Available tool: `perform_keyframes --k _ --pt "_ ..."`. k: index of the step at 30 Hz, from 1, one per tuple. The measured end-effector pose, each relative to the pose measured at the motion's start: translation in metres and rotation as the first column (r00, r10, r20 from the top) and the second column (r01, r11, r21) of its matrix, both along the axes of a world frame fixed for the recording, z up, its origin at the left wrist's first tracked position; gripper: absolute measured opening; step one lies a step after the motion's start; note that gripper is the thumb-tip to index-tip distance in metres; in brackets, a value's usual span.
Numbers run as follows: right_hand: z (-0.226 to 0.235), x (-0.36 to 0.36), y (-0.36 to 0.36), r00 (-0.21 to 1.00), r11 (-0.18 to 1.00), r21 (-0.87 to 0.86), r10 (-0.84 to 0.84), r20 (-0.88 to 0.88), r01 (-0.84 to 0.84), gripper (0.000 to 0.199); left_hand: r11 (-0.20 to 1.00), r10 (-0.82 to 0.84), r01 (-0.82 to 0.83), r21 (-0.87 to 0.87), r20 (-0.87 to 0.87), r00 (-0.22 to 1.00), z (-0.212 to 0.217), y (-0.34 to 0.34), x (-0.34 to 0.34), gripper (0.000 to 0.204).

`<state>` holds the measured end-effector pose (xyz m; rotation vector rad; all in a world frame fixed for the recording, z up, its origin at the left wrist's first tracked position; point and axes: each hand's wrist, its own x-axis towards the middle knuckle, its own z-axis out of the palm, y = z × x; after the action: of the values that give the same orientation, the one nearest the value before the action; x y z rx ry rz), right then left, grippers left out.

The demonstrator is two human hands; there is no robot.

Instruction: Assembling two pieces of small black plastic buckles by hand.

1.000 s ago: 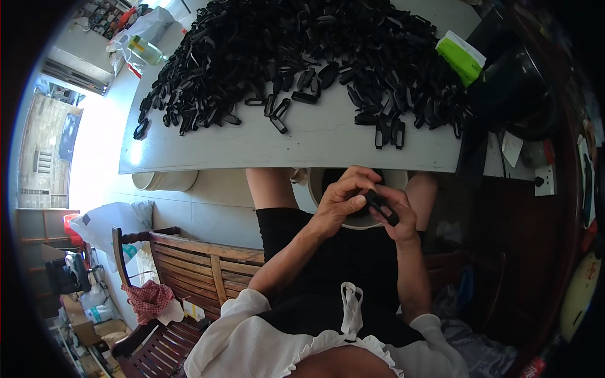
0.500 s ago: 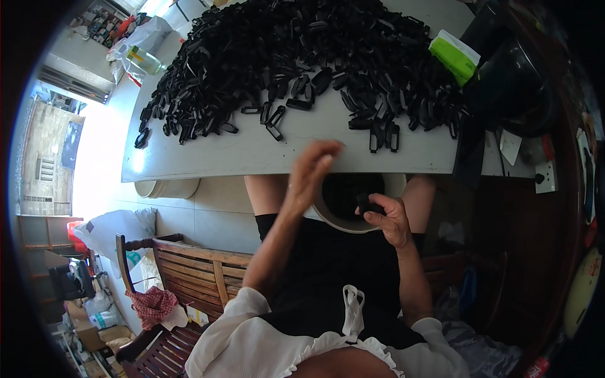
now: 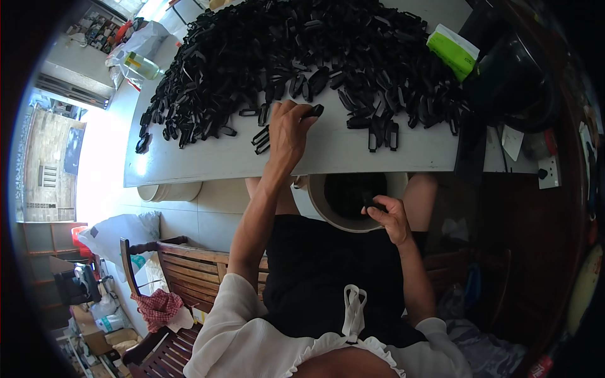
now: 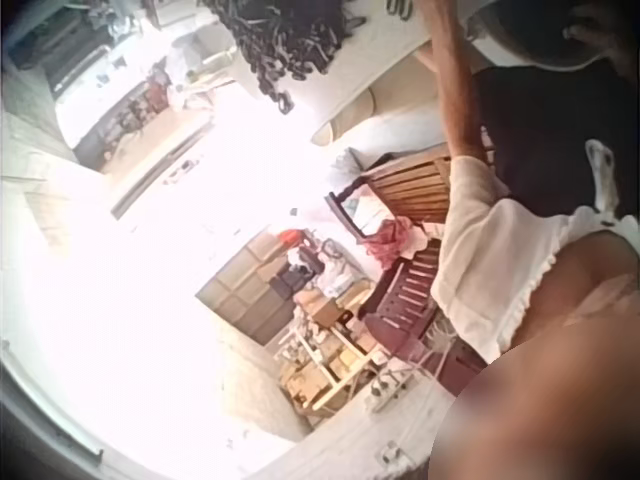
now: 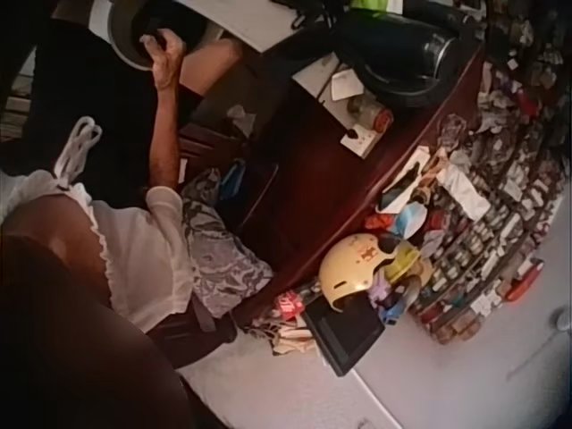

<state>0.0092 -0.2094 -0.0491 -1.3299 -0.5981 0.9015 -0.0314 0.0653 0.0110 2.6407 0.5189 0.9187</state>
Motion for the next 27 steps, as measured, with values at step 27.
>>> perform_keyframes --k 27 --pt "-0.012 0.007 -0.005 0.88 0.769 -0.639 0.278 0.385 0.036 0.03 0.981 0.17 -0.176 -0.079 -0.082 0.982 -0.014 0.001 0.025 0.02"
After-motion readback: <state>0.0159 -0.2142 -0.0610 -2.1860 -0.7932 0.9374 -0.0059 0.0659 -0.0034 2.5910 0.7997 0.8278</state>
